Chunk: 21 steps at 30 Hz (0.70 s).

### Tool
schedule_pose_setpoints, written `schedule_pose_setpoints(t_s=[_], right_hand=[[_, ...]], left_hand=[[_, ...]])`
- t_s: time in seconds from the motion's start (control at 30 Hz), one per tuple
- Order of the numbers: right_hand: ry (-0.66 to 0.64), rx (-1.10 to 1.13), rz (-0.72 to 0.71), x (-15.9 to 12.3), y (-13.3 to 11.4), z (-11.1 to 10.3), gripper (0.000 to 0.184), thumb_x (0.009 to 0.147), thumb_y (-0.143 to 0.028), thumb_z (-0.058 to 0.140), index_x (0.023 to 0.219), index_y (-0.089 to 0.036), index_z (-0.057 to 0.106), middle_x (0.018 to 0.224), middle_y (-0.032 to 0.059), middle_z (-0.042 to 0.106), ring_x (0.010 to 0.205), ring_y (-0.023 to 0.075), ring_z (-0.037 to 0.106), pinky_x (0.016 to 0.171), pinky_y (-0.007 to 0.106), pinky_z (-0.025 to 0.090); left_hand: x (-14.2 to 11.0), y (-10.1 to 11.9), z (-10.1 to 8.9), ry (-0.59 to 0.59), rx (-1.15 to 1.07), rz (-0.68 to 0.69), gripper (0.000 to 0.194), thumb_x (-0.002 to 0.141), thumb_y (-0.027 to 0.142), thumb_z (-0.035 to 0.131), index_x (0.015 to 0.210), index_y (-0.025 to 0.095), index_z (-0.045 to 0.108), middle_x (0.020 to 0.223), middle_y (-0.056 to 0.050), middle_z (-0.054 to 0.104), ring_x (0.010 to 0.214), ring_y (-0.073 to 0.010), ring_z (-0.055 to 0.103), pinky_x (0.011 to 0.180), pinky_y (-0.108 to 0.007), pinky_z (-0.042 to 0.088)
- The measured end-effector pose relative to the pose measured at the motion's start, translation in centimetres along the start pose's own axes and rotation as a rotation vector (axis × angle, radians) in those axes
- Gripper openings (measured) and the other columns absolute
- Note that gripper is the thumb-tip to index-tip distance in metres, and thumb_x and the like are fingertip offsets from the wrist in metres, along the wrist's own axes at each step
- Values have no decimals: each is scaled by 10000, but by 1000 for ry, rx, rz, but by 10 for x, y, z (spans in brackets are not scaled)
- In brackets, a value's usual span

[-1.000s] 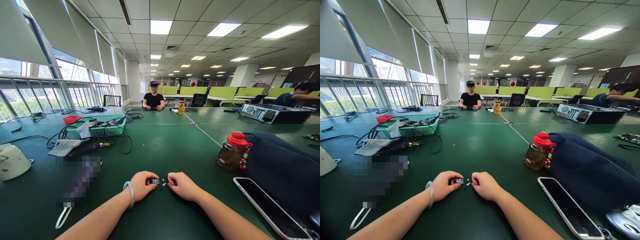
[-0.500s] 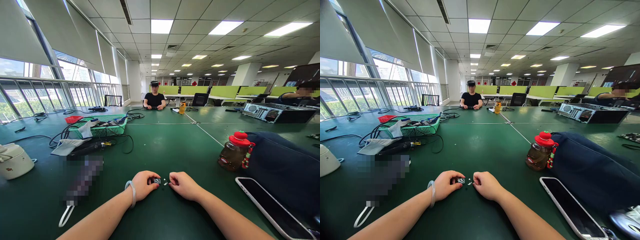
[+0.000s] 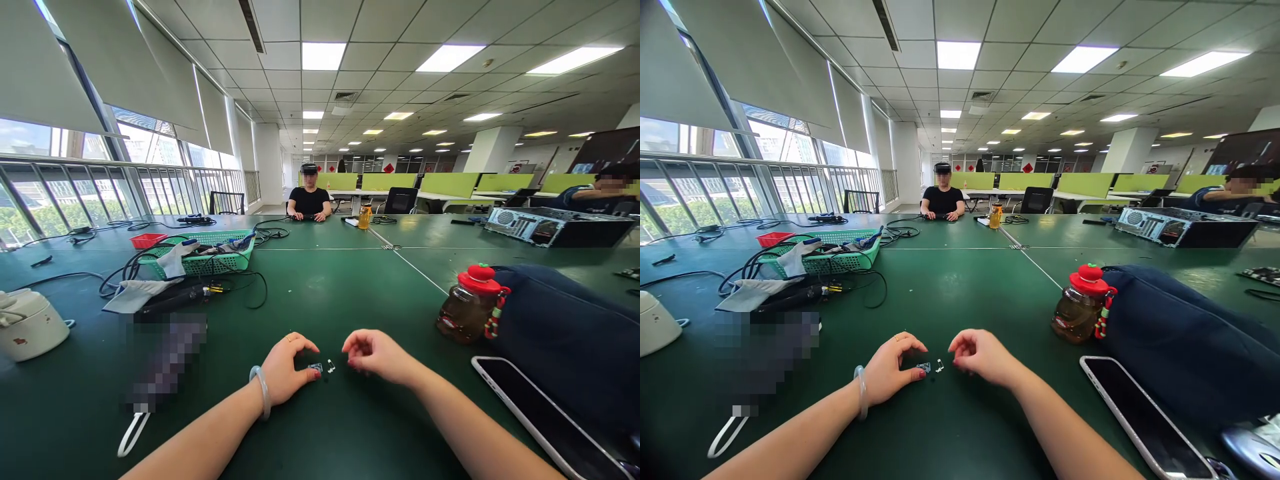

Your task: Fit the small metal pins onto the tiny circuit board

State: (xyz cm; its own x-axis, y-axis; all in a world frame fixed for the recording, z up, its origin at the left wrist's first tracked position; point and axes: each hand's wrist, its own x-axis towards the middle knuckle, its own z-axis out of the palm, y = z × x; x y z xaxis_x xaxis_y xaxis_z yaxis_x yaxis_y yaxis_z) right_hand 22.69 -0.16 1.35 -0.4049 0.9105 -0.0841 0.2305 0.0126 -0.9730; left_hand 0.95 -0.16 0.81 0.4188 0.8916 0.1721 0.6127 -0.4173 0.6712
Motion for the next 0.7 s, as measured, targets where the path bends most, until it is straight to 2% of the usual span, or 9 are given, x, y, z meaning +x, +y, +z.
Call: schedule_pose_setpoints(t_s=[0.1, 0.2, 0.23, 0.3, 0.33, 0.37, 0.43, 0.5, 0.7], right_hand=[[-21, -132, -73, -1, -5, 32, 70, 623, -156, 592, 665, -166, 536, 542, -48, 505, 491, 65, 450, 445, 175, 346], [48, -168, -183, -3, -16, 43, 113, 606, -174, 629, 614, -172, 517, 561, -42, 523, 510, 69, 465, 460, 176, 359], [102, -136, -201, -2, -19, 39, 105, 621, -189, 621, 633, -177, 518, 561, -41, 527, 509, 73, 477, 466, 180, 375], [271, -70, -206, 1, -18, 20, 70, 662, -212, 581, 671, -185, 516, 550, -43, 524, 503, 80, 501, 481, 193, 415], [362, -68, -170, 4, -14, 8, 76, 649, -201, 583, 662, -187, 510, 538, -47, 523, 491, 82, 504, 469, 195, 425], [431, -96, -101, 7, -9, -4, 94, 618, -172, 594, 629, -186, 502, 513, -53, 519, 461, 78, 499, 440, 190, 422], [433, -145, 105, 13, 4, -22, 149, 561, -92, 596, 547, -180, 476, 434, -63, 493, 381, 73, 474, 362, 179, 384], [420, -195, 193, 17, 14, -27, 167, 541, -47, 583, 534, -177, 478, 412, -67, 493, 342, 66, 462, 332, 169, 365], [375, -259, 137, 19, 14, -11, 151, 584, -30, 540, 587, -177, 503, 473, -57, 518, 376, 65, 485, 350, 168, 394]], left_hand=[[-5, 15, 0, -6, -76, -8, 146, 669, 261, 606, 783, 169, 605, 736, -8, 594, 629, -112, 505, 547, -209, 398], [-4, 19, -10, 26, -58, 60, 84, 701, 175, 534, 694, 180, 618, 692, 1, 620, 650, -114, 533, 607, -215, 417], [-1, 16, -15, 85, -27, 67, 107, 710, 177, 524, 706, 188, 631, 718, -4, 635, 689, -125, 549, 663, -230, 426], [7, 4, -25, 243, 21, -15, 150, 734, 217, 495, 753, 195, 642, 786, -14, 656, 743, -142, 572, 718, -255, 433], [12, -3, -29, 270, 32, -92, 159, 735, 237, 492, 757, 190, 642, 790, -15, 660, 730, -144, 582, 706, -258, 441], [16, -11, -32, 238, 43, -178, 146, 712, 239, 512, 740, 183, 645, 757, -15, 662, 703, -147, 589, 676, -256, 449], [22, -21, -32, 150, 60, -281, 114, 659, 218, 556, 701, 169, 650, 700, -16, 662, 667, -147, 598, 645, -246, 454], [24, -23, -29, 116, 54, -297, 105, 642, 209, 565, 682, 168, 654, 689, -10, 664, 663, -140, 603, 639, -233, 452], [21, -17, -23, 141, 80, -286, 111, 646, 220, 561, 670, 169, 656, 682, -7, 662, 640, -129, 594, 613, -224, 435]])
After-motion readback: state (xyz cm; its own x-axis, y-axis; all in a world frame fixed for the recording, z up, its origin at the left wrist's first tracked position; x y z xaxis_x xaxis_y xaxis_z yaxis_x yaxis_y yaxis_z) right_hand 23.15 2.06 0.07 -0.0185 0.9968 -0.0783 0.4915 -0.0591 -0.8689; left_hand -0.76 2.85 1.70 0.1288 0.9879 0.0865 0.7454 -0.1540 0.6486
